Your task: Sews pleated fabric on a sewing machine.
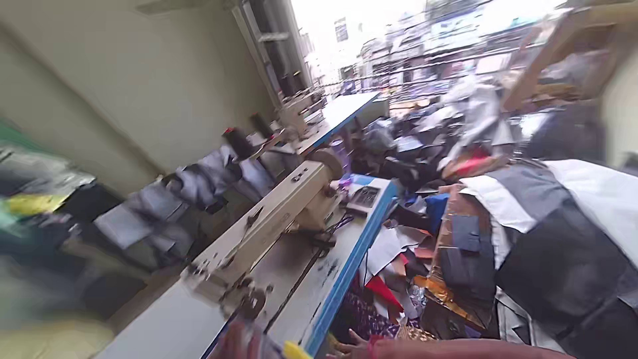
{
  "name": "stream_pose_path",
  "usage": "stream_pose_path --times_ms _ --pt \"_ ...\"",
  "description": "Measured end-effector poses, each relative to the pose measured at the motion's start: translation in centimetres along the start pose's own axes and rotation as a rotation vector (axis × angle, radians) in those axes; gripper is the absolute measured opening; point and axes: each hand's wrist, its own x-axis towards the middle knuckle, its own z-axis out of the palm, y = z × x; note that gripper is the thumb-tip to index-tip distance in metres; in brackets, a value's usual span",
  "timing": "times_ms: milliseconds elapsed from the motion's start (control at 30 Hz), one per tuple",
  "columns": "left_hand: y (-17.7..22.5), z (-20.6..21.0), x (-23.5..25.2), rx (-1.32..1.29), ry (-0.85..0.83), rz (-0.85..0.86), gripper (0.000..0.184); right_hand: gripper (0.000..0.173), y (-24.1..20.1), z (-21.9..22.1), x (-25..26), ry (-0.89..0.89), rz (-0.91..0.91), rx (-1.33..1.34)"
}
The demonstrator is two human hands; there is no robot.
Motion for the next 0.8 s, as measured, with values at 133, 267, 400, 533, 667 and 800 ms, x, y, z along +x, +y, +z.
stream_pose_path --times_ms 133,267,400,533,667,800 --pt "8.0 -0.4 -4.6 -0.152 -0.123 0.077 0.070 0.026 -0.1 0.3 -2.4 0.000 -0.449 -0.028" --pt "9.5 -1.3 -2.4 -0.196 -0.324 0.020 0.075 0.025 0.6 -0.6 -2.9 -0.062 -0.533 -0.022" --pt "7.7 -1.8 -0.1 -0.170 -0.382 -0.058 0.076 0.024 1.3 -0.1 -2.8 -0.085 -0.537 0.051" --pt "7.4 -1.9 0.3 -0.159 -0.353 -0.139 0.075 0.026 -0.9 -1.8 -3.5 -0.159 -0.349 0.065" --pt "7.4 -1.9 0.6 -0.153 -0.353 -0.169 0.075 0.022 1.5 -0.7 -2.1 -0.093 -0.429 0.183" --pt "6.8 -1.9 1.1 -0.154 -0.335 -0.194 0.072 0.021 1.8 -1.2 -1.4 -0.149 -0.396 0.197"
